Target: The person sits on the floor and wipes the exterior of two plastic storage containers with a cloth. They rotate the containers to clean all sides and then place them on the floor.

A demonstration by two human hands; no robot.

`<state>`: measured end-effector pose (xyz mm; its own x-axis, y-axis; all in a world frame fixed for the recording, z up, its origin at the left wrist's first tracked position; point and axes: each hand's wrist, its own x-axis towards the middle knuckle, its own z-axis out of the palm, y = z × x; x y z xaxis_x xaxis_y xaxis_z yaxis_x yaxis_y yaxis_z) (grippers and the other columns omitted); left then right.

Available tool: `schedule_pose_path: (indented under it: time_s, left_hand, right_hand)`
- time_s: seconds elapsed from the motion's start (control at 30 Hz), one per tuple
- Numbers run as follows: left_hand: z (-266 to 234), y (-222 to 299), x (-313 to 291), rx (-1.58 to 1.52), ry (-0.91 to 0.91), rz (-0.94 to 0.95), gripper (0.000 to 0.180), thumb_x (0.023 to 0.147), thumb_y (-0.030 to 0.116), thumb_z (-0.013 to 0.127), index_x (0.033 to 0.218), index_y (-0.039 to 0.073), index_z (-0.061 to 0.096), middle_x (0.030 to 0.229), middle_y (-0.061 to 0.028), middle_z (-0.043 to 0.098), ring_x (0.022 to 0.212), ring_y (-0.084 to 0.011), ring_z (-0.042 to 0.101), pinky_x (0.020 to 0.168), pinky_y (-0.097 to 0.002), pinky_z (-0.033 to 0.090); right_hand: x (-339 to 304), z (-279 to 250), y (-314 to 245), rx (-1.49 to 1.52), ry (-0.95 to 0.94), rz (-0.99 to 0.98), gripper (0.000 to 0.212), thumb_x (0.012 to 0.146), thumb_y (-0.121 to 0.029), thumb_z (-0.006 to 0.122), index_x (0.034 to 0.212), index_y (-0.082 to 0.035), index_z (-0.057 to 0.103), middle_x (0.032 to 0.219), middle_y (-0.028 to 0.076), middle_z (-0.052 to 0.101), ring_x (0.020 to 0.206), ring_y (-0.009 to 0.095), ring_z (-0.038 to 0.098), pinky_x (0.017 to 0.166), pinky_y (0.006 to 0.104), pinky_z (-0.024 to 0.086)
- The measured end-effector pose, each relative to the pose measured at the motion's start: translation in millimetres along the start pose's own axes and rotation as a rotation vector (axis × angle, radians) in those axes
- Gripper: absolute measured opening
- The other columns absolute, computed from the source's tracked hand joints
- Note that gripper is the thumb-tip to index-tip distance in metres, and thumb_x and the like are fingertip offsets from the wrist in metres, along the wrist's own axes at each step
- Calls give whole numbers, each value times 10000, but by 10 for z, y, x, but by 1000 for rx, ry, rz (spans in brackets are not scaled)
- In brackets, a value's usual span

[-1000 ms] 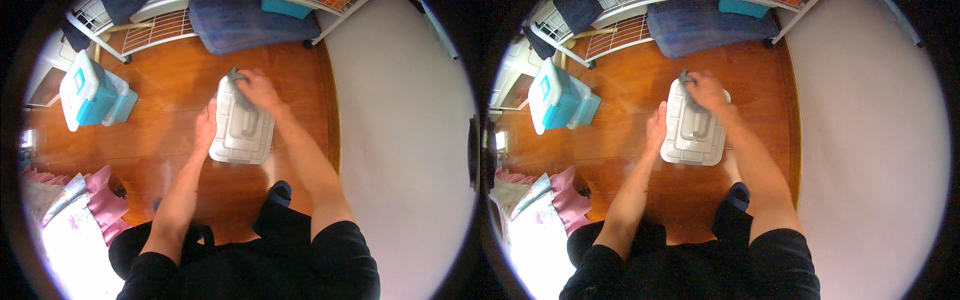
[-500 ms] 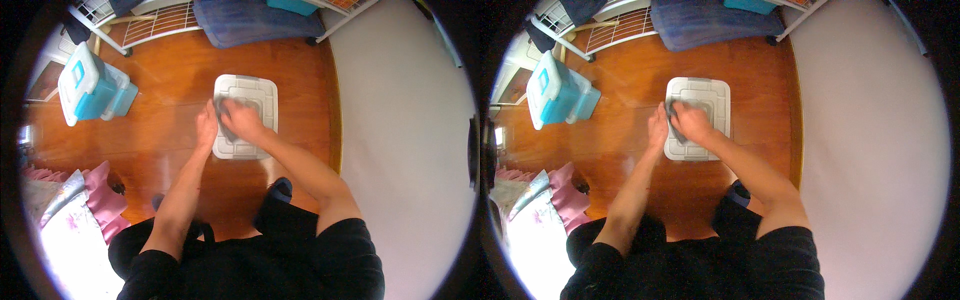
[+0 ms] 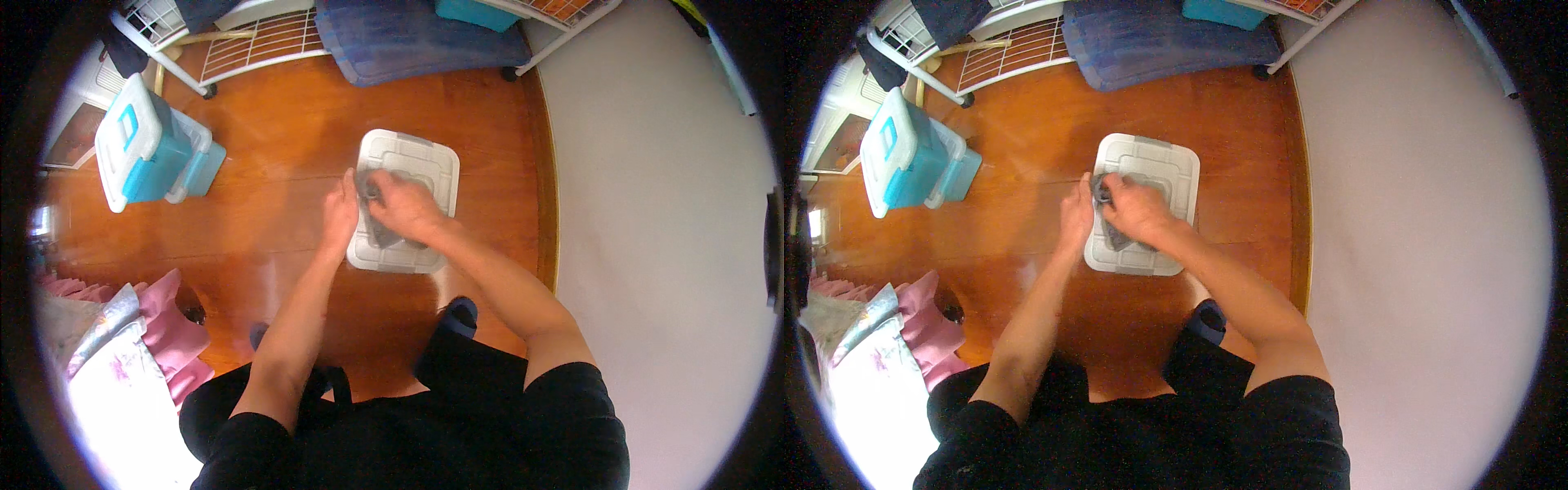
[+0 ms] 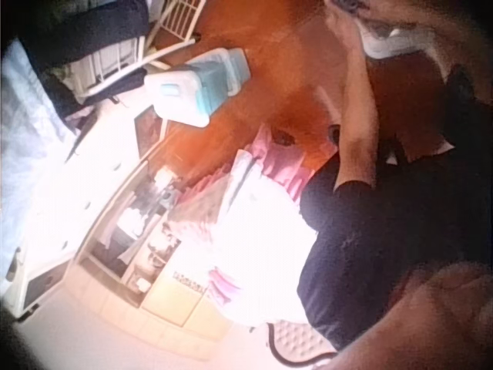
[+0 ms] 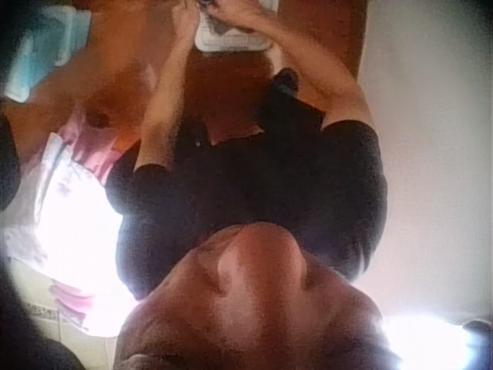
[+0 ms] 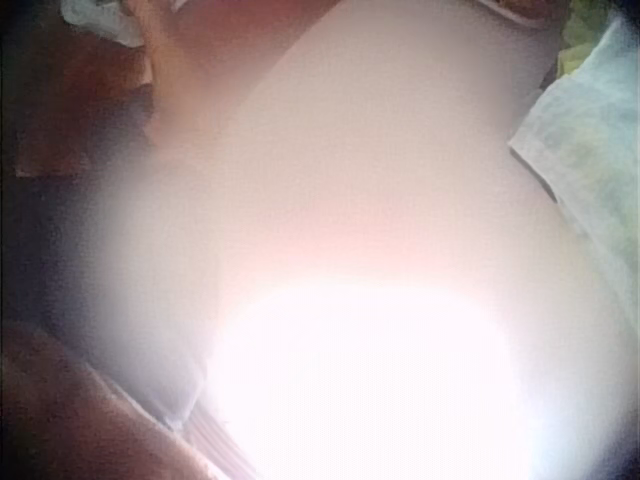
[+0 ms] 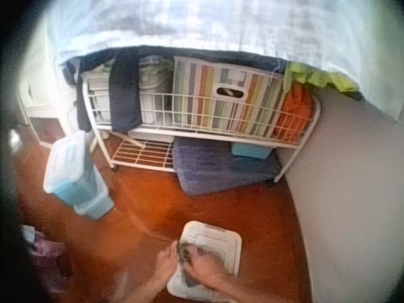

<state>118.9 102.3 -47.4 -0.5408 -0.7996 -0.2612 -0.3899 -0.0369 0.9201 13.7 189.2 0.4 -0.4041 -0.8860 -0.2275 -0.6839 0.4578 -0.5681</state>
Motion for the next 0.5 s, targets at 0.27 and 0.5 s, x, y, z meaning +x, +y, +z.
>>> schedule_pose_path:
  time_s: [0.27,0.5]
  left_hand:
    - [43,6,-3,108,-88,65,523,1036,431,420,1068,-49,626,897,-283,636,840,-372,614,803,-418,480]
    - [120,-24,72,123,-127,36,534,1025,452,435,1118,-36,629,965,-273,658,908,-317,635,854,-403,472]
  right_hand:
    - [293,-448,984,-34,299,392,405,860,-251,609,1235,-105,562,1090,234,651,973,407,641,871,501,510]
    - [218,-295,517,276,316,-14,351,848,-119,606,1199,-98,607,1157,180,567,1102,364,576,964,404,479]
